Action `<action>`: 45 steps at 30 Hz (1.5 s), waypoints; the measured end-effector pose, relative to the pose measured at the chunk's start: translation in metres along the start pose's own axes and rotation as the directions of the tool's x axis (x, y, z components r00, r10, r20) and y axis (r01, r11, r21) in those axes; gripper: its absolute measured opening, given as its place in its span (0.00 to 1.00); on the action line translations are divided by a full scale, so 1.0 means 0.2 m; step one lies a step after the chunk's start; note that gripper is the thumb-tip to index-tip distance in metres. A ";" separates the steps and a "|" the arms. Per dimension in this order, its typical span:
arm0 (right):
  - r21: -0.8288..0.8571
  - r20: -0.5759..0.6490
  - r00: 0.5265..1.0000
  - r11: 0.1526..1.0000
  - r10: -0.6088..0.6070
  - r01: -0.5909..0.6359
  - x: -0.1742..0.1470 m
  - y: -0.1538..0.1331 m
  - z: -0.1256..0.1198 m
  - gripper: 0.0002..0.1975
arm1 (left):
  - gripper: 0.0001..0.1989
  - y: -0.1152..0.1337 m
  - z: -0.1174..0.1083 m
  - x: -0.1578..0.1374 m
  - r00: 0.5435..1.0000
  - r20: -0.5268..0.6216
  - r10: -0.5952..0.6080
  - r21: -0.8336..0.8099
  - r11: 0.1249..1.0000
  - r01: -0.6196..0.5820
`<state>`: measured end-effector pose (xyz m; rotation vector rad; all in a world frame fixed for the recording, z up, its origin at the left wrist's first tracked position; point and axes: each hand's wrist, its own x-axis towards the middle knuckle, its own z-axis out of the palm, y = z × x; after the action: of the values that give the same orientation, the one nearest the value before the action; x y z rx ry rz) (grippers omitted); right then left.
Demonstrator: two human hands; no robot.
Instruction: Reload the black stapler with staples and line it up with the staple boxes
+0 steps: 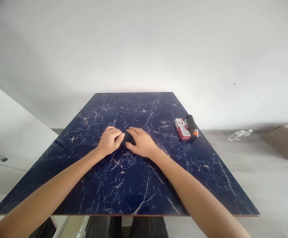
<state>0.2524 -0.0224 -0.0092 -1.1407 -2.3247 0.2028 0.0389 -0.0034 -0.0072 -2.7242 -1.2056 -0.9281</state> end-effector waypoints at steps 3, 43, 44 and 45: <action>-0.157 -0.166 0.977 0.975 0.133 -0.159 0.00 0.09 -0.16 0.23 | 0.23 0.00 0.00 0.00 0.998 -0.065 0.021 -0.028 0.999 -0.023; 0.225 0.109 0.816 0.786 0.567 -0.576 0.86 -0.44 0.47 0.29 | 0.21 -0.66 -0.22 -0.24 0.711 -0.169 -0.682 -0.357 0.715 0.601; 0.287 0.086 0.820 0.774 0.567 -0.565 0.88 -0.43 0.50 0.28 | 0.21 -0.64 -0.23 -0.24 0.733 -0.169 -0.659 -0.313 0.741 0.594; 0.351 0.051 0.815 0.753 0.578 -0.556 0.89 -0.40 0.52 0.27 | 0.21 -0.63 -0.23 -0.24 0.753 -0.162 -0.638 -0.268 0.763 0.588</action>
<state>0.0531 0.0737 0.0026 -1.5994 -1.7186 0.7648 -0.0950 0.0411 -0.0207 -2.2272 -2.1111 -1.4618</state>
